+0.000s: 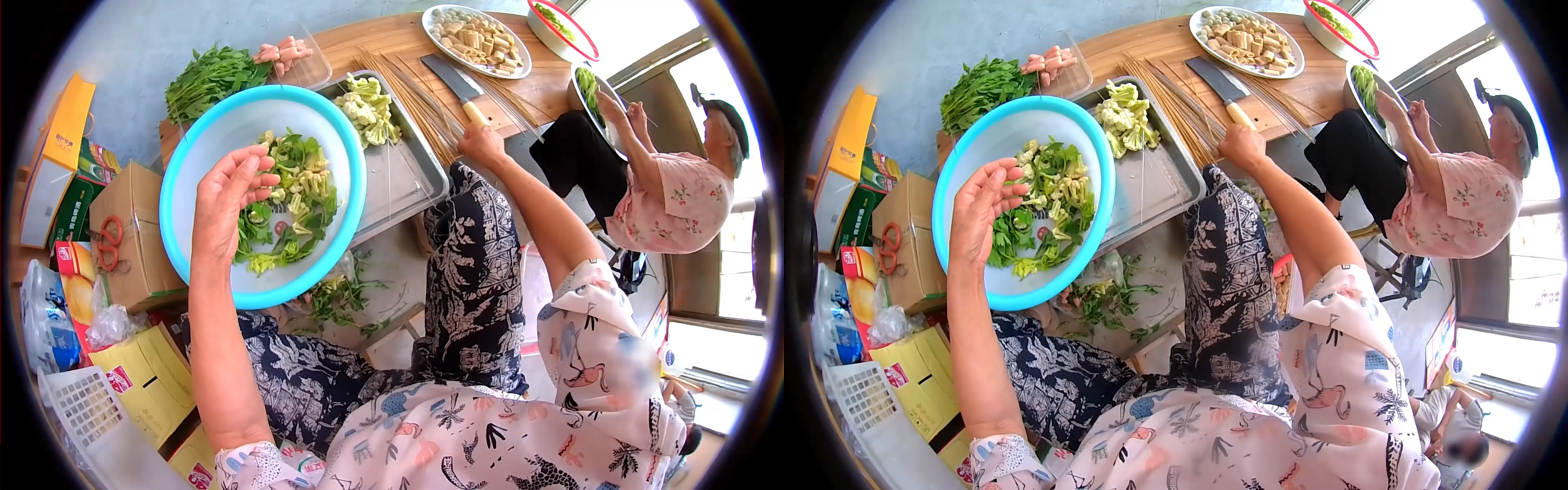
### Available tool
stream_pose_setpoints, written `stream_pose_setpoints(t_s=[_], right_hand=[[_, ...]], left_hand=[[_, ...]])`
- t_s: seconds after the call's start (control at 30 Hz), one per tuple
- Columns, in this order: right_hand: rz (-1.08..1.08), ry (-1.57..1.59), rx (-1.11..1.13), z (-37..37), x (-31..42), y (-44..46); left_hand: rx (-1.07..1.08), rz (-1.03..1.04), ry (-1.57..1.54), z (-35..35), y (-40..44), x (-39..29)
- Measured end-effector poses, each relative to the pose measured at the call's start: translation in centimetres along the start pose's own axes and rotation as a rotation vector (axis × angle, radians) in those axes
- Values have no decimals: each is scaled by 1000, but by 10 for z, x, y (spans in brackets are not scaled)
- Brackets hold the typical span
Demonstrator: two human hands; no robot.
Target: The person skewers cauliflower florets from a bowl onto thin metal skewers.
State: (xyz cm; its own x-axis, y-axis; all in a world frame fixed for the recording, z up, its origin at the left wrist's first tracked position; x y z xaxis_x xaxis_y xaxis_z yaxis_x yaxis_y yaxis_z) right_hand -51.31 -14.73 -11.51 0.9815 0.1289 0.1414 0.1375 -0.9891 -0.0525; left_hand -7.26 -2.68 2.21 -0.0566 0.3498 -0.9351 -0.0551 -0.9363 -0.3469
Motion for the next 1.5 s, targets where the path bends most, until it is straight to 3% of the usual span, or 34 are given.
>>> stream_pose_setpoints(t_s=[0.1,0.17,0.33,0.4,0.5,0.8,0.93,1.1,1.17,1.3,1.5], right_hand=[[-3,132,-54,-8,-10,4],[43,485,54,2,-16,6],[105,345,-7,9,-25,11],[45,-5,-136,1,-17,10],[80,-49,-122,7,-19,16],[80,-29,105,-4,3,18],[4,157,87,-11,-9,24],[63,373,90,-25,-27,22],[85,415,-15,-27,-35,20],[34,309,-139,-12,-29,33],[-36,159,-134,-5,12,40]], left_hand=[[11,3,2,1,1,0],[18,13,32,2,1,0],[26,12,55,2,2,4],[28,8,64,3,2,5],[21,-5,83,3,3,6],[53,9,172,10,8,8],[61,26,216,12,7,8],[59,48,243,13,6,8],[62,46,278,15,5,8],[47,55,332,16,4,10],[19,34,432,14,6,16]])
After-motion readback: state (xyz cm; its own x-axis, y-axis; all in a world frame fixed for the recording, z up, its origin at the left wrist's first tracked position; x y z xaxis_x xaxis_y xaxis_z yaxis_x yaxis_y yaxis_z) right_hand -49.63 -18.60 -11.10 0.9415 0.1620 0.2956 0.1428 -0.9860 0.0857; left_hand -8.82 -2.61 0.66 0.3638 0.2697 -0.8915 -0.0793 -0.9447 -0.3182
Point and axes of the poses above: each hand's wrist, its own y-axis towards the middle knuckle, its own z-axis out of the palm, x = y × z, the point moved 8 cm from there along y, towards the middle knuckle, and after that the axes turned 13 degrees about -z, right-handed, at the moved point
